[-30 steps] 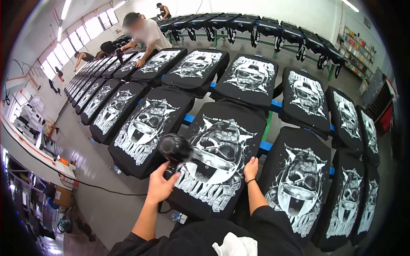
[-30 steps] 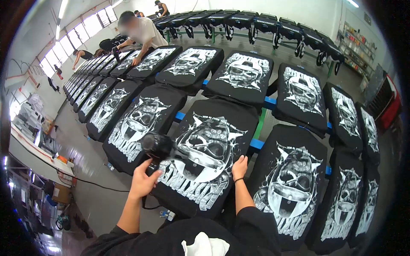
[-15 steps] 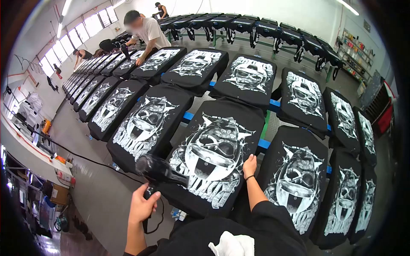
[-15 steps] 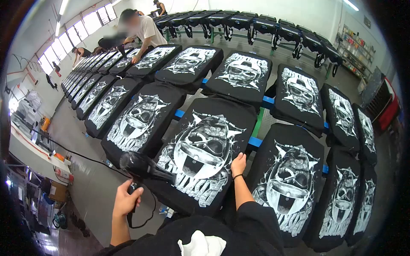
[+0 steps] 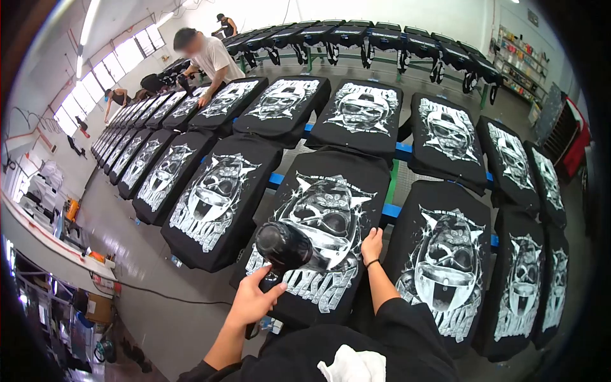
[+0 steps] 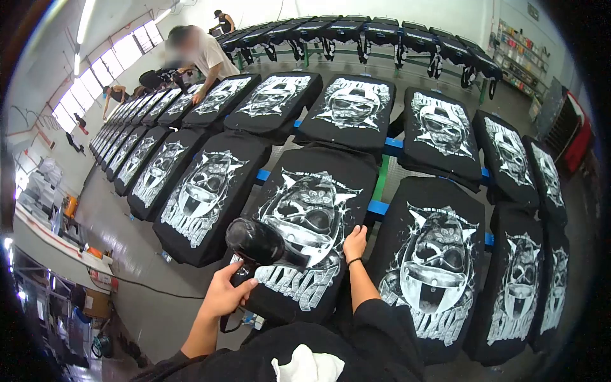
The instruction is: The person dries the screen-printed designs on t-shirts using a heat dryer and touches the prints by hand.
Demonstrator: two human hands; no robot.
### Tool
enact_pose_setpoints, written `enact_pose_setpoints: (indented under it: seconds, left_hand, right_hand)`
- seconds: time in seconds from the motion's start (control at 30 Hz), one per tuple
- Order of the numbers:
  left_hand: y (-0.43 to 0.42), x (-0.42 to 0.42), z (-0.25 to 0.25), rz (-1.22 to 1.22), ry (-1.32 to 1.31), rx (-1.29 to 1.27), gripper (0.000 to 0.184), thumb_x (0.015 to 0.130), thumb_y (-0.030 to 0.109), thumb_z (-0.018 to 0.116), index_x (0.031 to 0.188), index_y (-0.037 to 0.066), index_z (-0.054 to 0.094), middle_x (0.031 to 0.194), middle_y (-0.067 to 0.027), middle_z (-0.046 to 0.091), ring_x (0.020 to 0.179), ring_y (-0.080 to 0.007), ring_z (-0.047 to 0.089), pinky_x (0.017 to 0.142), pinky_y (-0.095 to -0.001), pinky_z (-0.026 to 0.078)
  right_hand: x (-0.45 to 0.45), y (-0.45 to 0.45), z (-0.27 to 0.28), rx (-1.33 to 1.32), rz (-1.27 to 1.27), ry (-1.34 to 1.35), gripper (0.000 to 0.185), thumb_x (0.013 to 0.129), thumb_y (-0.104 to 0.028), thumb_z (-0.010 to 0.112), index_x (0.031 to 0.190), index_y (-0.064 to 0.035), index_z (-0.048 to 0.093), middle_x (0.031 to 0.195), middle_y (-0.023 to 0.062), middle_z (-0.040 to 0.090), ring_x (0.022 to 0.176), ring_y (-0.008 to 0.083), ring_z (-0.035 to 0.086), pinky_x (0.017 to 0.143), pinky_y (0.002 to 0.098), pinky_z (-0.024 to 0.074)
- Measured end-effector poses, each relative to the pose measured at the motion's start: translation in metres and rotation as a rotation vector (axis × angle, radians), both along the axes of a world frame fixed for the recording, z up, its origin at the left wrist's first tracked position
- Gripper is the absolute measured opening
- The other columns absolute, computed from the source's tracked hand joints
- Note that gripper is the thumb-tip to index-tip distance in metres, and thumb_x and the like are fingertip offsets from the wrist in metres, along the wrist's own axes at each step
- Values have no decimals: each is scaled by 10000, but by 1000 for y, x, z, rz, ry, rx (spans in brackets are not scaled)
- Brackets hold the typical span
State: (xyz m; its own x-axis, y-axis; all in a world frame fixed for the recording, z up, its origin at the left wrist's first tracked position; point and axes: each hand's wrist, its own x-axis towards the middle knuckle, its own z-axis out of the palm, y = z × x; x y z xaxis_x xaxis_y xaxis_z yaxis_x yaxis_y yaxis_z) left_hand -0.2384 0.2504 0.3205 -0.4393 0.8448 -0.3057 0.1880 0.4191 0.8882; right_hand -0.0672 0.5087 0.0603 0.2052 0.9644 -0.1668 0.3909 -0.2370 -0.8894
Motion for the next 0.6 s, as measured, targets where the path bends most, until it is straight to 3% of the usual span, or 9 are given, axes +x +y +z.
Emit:
enact_pose_setpoints:
  seconds: [0.07,0.13,0.17,0.2,0.27,0.3,0.37,0.47,0.6]
  left_hand:
    - [12,-10,-1,-51,-149,-9,499,836,145,680,1251,-51,486,596,4,533,466,-47,482,419,-202,394]
    - [22,-12,1,26,-70,1,496,805,141,703,1215,-65,516,671,-59,604,555,-101,560,519,-245,469]
    - [39,-26,-1,-28,349,201,499,760,123,725,1176,-82,541,843,-154,669,741,-179,637,697,-295,507]
    - [43,-30,5,40,438,144,501,727,112,734,1145,-95,553,999,-213,660,907,-222,641,837,-314,473]
    - [54,-57,-3,102,519,116,488,742,115,719,1149,-95,551,1005,-227,656,923,-247,641,842,-315,470]
    - [60,-78,-20,95,617,200,483,772,124,704,1176,-84,539,859,-178,671,743,-208,649,685,-302,506]
    - [85,-82,7,145,166,95,342,842,141,657,1109,-42,547,605,-13,541,434,-55,465,372,-227,362]
    - [119,-99,-1,68,70,154,238,842,139,658,975,-27,551,613,-10,543,447,-77,487,378,-232,388]
    - [174,-103,-25,104,303,187,585,817,177,689,1267,-106,444,532,-30,535,390,-98,470,374,-243,371]
  right_hand:
    - [2,0,1,-5,23,-15,422,980,-340,334,1233,-22,447,1105,272,580,1007,460,539,836,498,428]
    - [-1,0,-3,52,-12,-44,416,978,-340,339,1217,-19,454,1090,278,584,988,469,541,828,505,429]
    - [0,0,-5,59,-7,-54,426,976,-344,340,1223,-16,452,1077,286,588,979,479,540,827,515,427]
    - [-1,1,-6,63,-8,-73,431,975,-346,339,1229,-16,450,1062,294,589,974,486,538,825,523,425]
    - [-2,0,-1,35,-3,-62,432,976,-345,340,1238,-18,444,1056,299,588,974,487,537,822,524,426]
    - [-2,0,-1,36,-1,-77,430,977,-342,338,1247,-22,434,1049,301,589,966,486,540,815,524,427]
    - [0,0,-4,5,26,-65,433,978,-339,335,1250,-14,427,1042,304,590,953,489,543,803,526,428]
    - [0,-1,1,35,18,-62,435,978,-339,333,1255,-15,421,1030,307,593,937,489,550,796,528,429]
    - [-1,-2,5,62,-3,-50,426,978,-328,336,1262,-21,419,1022,307,596,941,484,553,800,519,432]
